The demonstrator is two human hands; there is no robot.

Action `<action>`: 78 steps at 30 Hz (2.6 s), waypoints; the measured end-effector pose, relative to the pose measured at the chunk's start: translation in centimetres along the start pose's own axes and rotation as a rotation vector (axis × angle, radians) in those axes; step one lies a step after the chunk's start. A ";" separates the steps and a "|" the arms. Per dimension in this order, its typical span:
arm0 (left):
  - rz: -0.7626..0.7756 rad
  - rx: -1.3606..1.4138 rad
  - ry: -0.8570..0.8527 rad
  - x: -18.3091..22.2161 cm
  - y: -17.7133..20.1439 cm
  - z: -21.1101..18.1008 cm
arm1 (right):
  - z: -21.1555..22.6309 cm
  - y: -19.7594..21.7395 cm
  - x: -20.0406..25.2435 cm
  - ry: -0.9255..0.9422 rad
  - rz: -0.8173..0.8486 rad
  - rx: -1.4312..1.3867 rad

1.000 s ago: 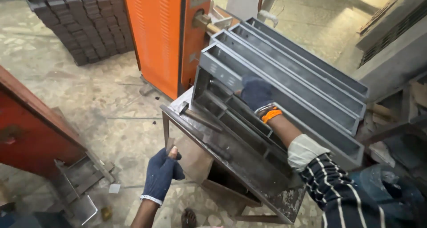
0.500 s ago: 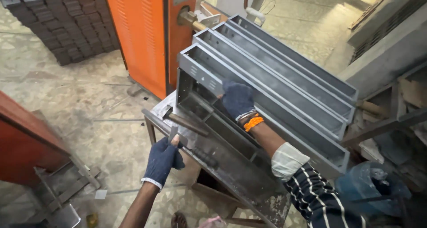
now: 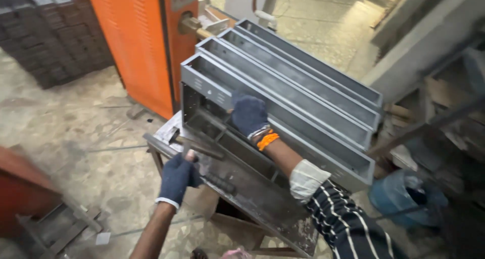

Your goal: Spot welding metal frame components and stacking the completed assemblies.

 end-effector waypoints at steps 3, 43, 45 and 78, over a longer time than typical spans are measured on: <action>-0.024 -0.023 -0.044 -0.5 0.4 -2.2 | -0.2 0.7 0.3 -0.026 -0.053 -0.164; -0.489 0.223 -0.204 11.4 27.0 1.8 | 28.0 -8.8 15.5 -0.272 0.865 -1.331; -0.806 0.286 0.030 16.3 32.7 6.7 | 31.7 -4.7 14.8 -0.229 0.959 -1.617; -1.018 0.633 -0.756 34.2 47.4 -13.1 | 39.4 16.4 5.2 0.551 0.689 -1.639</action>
Point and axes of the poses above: each hand's wrist, its own x-axis away from the middle knuckle, its own y-axis out of the back of the hand, z = x × y, the point moved 9 cm from there along -x, towards the middle knuckle, and after that the axes turned 13 degrees about x, right-handed, at the moved point
